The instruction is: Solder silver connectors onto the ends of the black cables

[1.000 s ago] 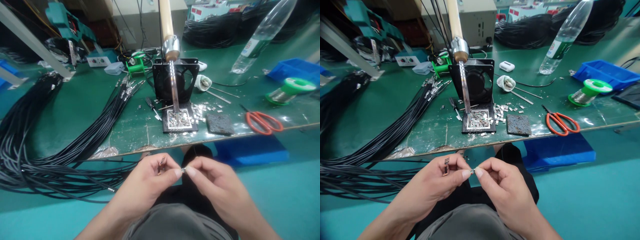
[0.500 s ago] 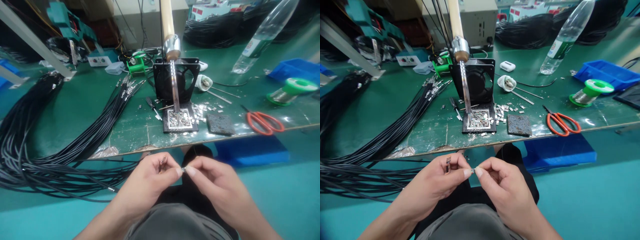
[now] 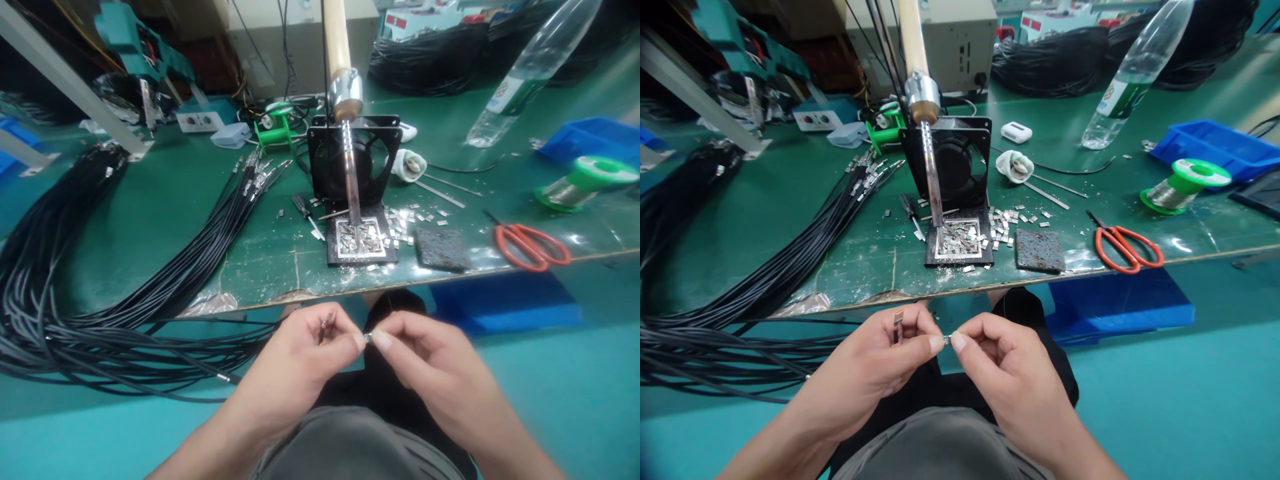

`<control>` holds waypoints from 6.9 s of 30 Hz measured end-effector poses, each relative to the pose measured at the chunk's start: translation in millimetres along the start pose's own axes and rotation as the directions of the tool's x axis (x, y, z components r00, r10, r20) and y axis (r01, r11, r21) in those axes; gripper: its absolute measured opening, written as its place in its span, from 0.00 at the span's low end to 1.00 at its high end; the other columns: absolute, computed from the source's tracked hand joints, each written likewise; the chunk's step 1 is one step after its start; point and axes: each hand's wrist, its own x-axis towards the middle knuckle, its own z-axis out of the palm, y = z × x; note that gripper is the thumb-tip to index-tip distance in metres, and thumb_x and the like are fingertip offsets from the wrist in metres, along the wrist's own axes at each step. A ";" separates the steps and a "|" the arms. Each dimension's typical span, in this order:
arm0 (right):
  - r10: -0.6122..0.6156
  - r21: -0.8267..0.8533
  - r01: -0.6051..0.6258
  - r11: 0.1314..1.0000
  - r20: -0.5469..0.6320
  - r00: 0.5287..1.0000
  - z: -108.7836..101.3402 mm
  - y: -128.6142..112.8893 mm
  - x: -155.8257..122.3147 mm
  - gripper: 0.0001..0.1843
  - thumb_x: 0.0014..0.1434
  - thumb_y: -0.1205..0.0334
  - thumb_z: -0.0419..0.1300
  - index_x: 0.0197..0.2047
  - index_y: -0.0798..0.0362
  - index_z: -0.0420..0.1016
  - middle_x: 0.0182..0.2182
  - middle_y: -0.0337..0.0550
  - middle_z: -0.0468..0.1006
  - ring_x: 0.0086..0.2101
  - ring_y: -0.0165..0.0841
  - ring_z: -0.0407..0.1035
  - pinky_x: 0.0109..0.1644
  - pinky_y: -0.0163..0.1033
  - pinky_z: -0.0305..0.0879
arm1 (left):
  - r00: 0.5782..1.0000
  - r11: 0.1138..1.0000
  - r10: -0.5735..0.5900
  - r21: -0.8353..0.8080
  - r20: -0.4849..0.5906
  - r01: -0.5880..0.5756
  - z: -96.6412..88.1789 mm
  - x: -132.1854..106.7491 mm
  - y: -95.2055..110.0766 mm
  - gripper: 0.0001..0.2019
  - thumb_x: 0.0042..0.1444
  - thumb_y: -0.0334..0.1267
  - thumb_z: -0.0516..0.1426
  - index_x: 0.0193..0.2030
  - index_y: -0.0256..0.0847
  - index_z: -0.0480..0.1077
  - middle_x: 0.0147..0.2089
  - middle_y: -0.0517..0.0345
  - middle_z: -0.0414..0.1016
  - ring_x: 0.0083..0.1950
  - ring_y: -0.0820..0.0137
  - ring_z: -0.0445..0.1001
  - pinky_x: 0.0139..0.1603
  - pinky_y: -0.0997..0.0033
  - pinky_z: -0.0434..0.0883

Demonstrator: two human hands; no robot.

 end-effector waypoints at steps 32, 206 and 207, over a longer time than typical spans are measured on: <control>-0.615 -0.622 0.783 0.014 0.612 0.497 -40.0 -21.2 6.0 0.18 0.70 0.75 0.45 0.54 0.61 0.72 0.45 0.55 0.83 0.39 0.38 0.78 0.37 0.41 0.74 | 0.985 0.989 -0.145 -0.013 0.093 0.147 -2.9 -4.3 1.8 0.12 0.57 0.42 0.63 0.34 0.37 0.66 0.23 0.67 0.54 0.21 0.82 0.47 0.20 0.80 0.47; -0.586 -0.511 0.455 0.729 -0.124 0.801 -18.7 8.4 12.9 0.17 0.76 0.61 0.56 0.62 0.34 0.75 0.36 0.28 0.79 0.35 0.16 0.74 0.44 0.15 0.67 | 0.977 0.994 0.111 0.000 -0.182 -0.113 5.4 26.3 17.9 0.08 0.55 0.38 0.58 0.30 0.37 0.67 0.19 0.70 0.50 0.18 0.82 0.46 0.21 0.75 0.46; -0.587 -0.515 0.456 0.726 -0.118 0.801 -17.2 8.4 14.9 0.18 0.76 0.62 0.55 0.64 0.36 0.74 0.36 0.29 0.79 0.36 0.16 0.75 0.45 0.15 0.67 | 0.976 0.994 0.109 -0.005 -0.190 -0.112 5.5 28.2 19.4 0.08 0.55 0.38 0.58 0.30 0.37 0.67 0.19 0.70 0.50 0.18 0.83 0.46 0.22 0.75 0.46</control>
